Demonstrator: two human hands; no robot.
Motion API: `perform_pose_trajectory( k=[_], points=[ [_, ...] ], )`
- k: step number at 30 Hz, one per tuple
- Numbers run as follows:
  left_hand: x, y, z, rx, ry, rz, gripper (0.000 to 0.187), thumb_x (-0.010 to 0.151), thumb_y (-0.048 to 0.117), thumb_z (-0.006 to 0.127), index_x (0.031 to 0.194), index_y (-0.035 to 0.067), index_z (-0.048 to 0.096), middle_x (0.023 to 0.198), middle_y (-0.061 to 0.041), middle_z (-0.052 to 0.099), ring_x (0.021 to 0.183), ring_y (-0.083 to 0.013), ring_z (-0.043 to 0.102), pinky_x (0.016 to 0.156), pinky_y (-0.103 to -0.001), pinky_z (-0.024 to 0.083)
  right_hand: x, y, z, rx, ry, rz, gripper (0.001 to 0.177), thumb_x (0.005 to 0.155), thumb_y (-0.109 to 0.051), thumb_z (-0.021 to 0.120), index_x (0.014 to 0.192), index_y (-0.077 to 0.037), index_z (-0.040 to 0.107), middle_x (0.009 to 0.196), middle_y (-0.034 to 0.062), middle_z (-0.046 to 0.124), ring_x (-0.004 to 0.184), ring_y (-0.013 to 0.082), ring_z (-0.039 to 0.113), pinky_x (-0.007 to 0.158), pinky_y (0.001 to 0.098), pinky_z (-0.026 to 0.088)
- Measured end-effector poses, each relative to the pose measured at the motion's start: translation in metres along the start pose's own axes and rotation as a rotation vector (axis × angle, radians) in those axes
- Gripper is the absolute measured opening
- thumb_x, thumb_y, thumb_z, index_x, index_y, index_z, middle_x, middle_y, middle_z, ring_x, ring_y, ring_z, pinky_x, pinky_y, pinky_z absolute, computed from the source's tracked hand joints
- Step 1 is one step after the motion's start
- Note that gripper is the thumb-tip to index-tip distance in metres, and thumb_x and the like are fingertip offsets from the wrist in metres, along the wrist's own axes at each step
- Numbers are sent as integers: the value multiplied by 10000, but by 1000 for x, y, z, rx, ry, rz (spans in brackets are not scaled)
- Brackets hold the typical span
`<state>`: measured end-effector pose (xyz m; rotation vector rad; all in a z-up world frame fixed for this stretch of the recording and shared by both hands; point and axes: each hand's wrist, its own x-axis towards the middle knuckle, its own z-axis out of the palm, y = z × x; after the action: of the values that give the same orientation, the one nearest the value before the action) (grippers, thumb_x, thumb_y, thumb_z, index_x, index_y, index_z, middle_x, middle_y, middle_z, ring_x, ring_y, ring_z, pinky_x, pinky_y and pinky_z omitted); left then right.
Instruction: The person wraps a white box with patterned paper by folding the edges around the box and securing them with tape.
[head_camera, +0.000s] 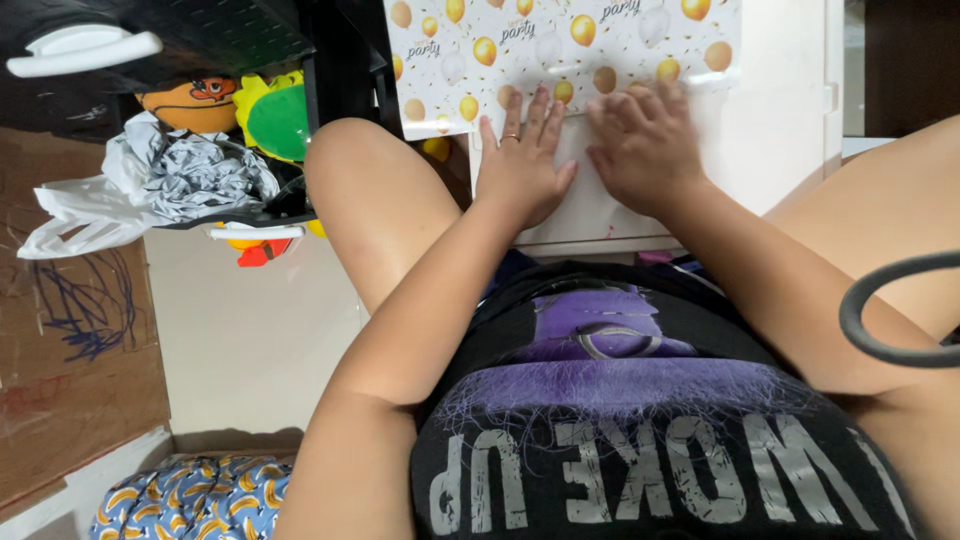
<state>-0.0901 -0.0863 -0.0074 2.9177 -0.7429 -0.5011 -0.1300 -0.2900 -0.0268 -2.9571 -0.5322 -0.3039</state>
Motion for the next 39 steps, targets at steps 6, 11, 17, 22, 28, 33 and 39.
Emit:
perform_pose_trajectory(
  k=[6,11,17,22,28,33,39],
  points=[
    [4,-1,1,86,23,42,865,969,609,473,1647,149,197,1725,-80,66,1579,-354,29,1183,-732,92,4,5,6,152,-86,-80,658,1043,-430,551,1635,-157,461,1666,162,402,1576,328,307,1280,552,200],
    [5,-1,5,148,15,46,928,965,717,461,1649,146,202,1728,-89,71,1586,-349,31,1190,-776,77,-14,31,-4,47,-289,202,809,987,-664,351,1633,-184,266,1706,150,164,1577,312,102,1168,699,43],
    [9,2,17,66,120,82,1064,872,783,490,1621,69,241,1694,-168,39,1552,-430,-16,1165,-747,49,-15,68,-10,-79,-224,440,899,977,-689,388,1628,-77,290,1671,225,155,1558,365,92,1121,783,17],
    [21,21,21,77,26,168,1006,904,724,485,1624,72,225,1706,-165,74,1569,-396,-22,1189,-710,21,-6,22,17,-240,-175,189,709,1087,-535,444,1636,-89,386,1759,112,202,1668,275,117,1268,681,47],
    [30,25,17,34,26,193,920,965,664,443,1664,130,175,1747,-89,123,1604,-314,26,1254,-663,25,4,28,19,270,-173,140,723,1053,-472,354,1656,-75,305,1730,112,204,1612,264,133,1300,580,45],
    [16,3,-1,32,-32,9,986,925,718,438,1650,133,114,1734,-21,50,1596,-311,-34,1220,-674,4,-3,33,7,185,-245,144,787,1015,-581,366,1643,-122,245,1727,114,157,1597,268,84,1257,581,-9],
    [-11,-24,-19,-40,-18,-221,1025,930,716,459,1633,63,98,1734,-76,-15,1589,-254,-50,1231,-626,1,-7,62,-14,222,-291,484,865,950,-577,416,1647,-118,191,1733,90,97,1599,249,54,1207,630,7]
  ],
)
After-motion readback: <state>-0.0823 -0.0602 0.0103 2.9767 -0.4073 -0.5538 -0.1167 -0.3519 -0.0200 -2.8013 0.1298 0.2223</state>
